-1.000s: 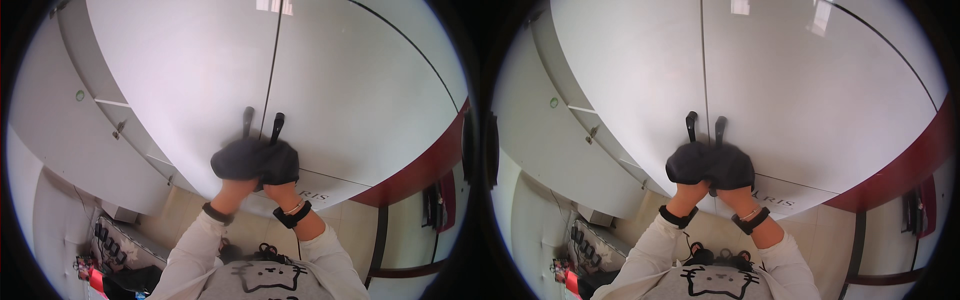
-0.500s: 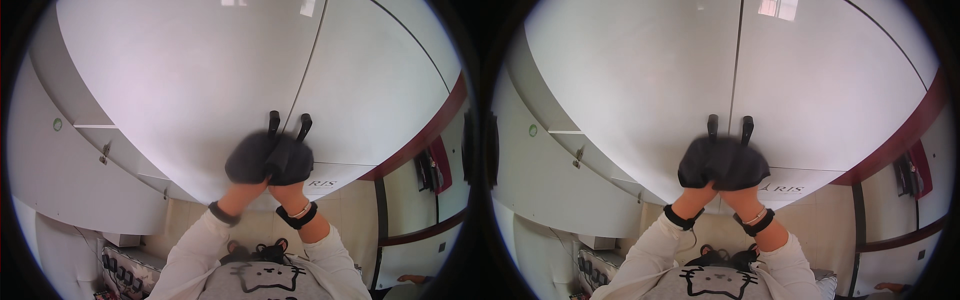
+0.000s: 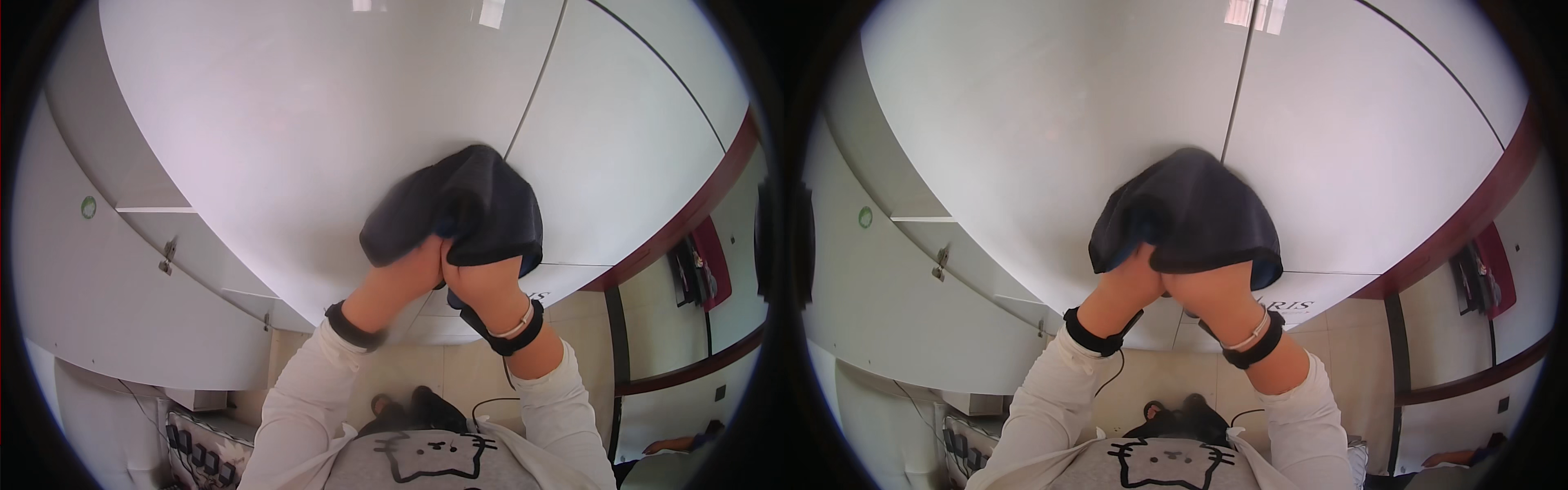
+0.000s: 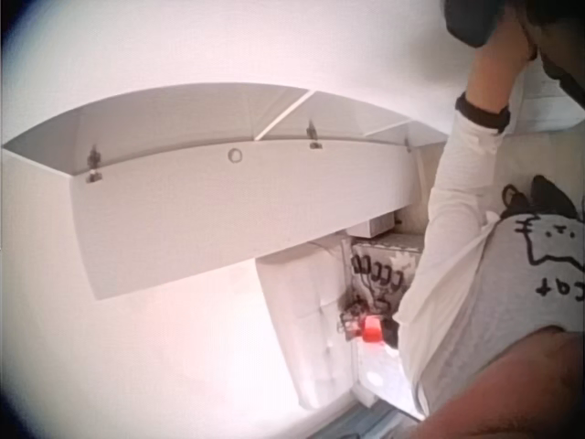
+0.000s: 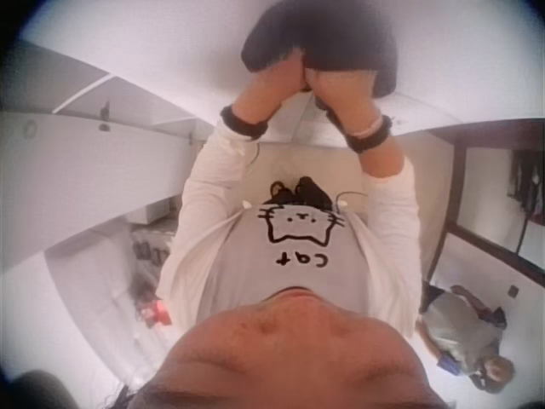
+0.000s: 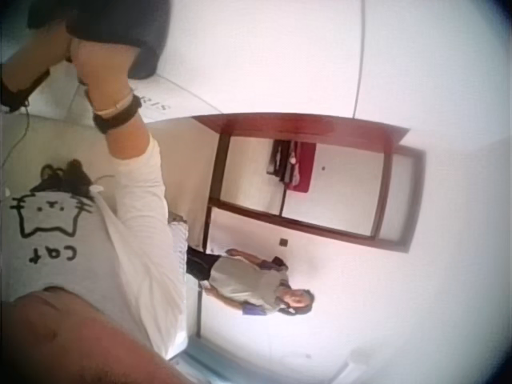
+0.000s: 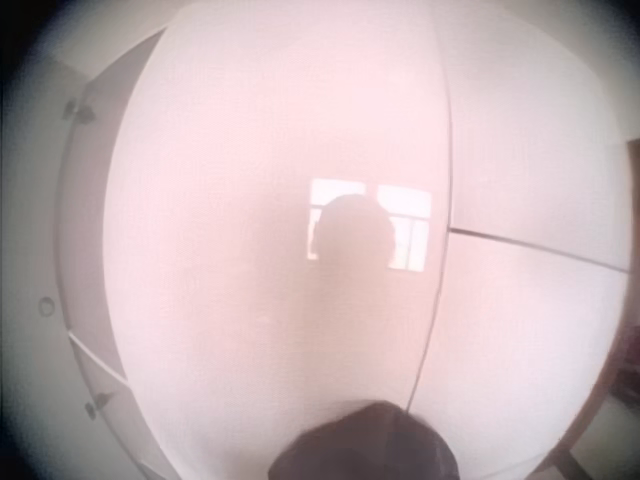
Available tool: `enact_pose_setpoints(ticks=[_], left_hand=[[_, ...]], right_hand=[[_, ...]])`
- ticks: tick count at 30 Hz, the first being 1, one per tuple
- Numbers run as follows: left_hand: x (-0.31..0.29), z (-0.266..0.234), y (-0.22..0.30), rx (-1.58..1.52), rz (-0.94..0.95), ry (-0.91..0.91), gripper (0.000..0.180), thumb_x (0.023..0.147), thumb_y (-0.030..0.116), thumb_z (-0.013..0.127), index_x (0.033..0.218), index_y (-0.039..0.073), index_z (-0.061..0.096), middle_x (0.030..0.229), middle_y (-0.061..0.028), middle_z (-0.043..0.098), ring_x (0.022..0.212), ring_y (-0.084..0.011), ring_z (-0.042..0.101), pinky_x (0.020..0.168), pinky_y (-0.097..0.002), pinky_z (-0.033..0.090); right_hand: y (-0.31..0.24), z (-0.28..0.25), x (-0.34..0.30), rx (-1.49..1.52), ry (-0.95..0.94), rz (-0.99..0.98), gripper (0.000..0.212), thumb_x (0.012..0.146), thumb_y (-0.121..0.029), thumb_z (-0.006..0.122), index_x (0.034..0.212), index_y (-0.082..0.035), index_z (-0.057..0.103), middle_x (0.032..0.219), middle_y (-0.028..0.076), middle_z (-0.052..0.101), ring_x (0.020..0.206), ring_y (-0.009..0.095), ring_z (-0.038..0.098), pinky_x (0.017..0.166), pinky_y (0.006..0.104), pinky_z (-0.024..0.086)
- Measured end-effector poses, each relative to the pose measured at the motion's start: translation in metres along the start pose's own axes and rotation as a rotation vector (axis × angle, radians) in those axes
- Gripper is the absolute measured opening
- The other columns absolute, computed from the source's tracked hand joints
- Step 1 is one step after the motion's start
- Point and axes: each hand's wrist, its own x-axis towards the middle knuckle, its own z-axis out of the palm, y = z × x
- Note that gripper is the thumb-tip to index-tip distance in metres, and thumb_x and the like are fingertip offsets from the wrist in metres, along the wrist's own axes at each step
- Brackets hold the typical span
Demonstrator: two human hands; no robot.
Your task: The person wipes the surface of a red door with a cloth, then proceeds to wipe the exterior and interior surfaces of a white wardrobe.
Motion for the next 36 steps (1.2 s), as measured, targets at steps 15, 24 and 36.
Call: enact_pose_setpoints(ticks=[15,24,36], left_hand=[[0.016,-0.022,0.012,0.23,-0.247,-0.165,0.05,0.068,0.027,0.063,0.113,0.008,0.053,0.114,-0.0185,0.051,0.107,-0.0364,0.047,0.093,-0.0443,0.034],[0.027,-0.024,0.031,0.291,-0.104,-0.002,0.041,0.07,0.017,0.062,0.108,0.002,0.056,0.112,-0.0179,0.054,0.104,-0.0385,0.049,0.088,-0.0416,0.038],[0.028,0.01,0.044,0.043,0.073,-0.116,0.03,0.067,0.004,0.06,0.096,0.005,0.061,0.099,-0.0122,0.059,0.095,-0.0298,0.055,0.087,-0.0397,0.041]], right_hand=[[0.0,-0.012,0.029,0.068,-0.005,-0.064,0.037,0.066,-0.016,0.063,0.101,-0.004,0.058,0.108,0.02,0.053,0.102,0.041,0.047,0.089,0.0488,0.036],[0.009,-0.021,0.022,0.28,0.062,-0.031,0.032,0.066,-0.013,0.062,0.095,-0.002,0.059,0.104,0.02,0.054,0.097,0.041,0.048,0.085,0.047,0.038],[0.046,-0.021,-0.058,0.192,-0.044,0.193,0.044,0.063,-0.02,0.065,0.105,-0.009,0.057,0.114,0.016,0.05,0.108,0.036,0.044,0.089,0.0457,0.037]])
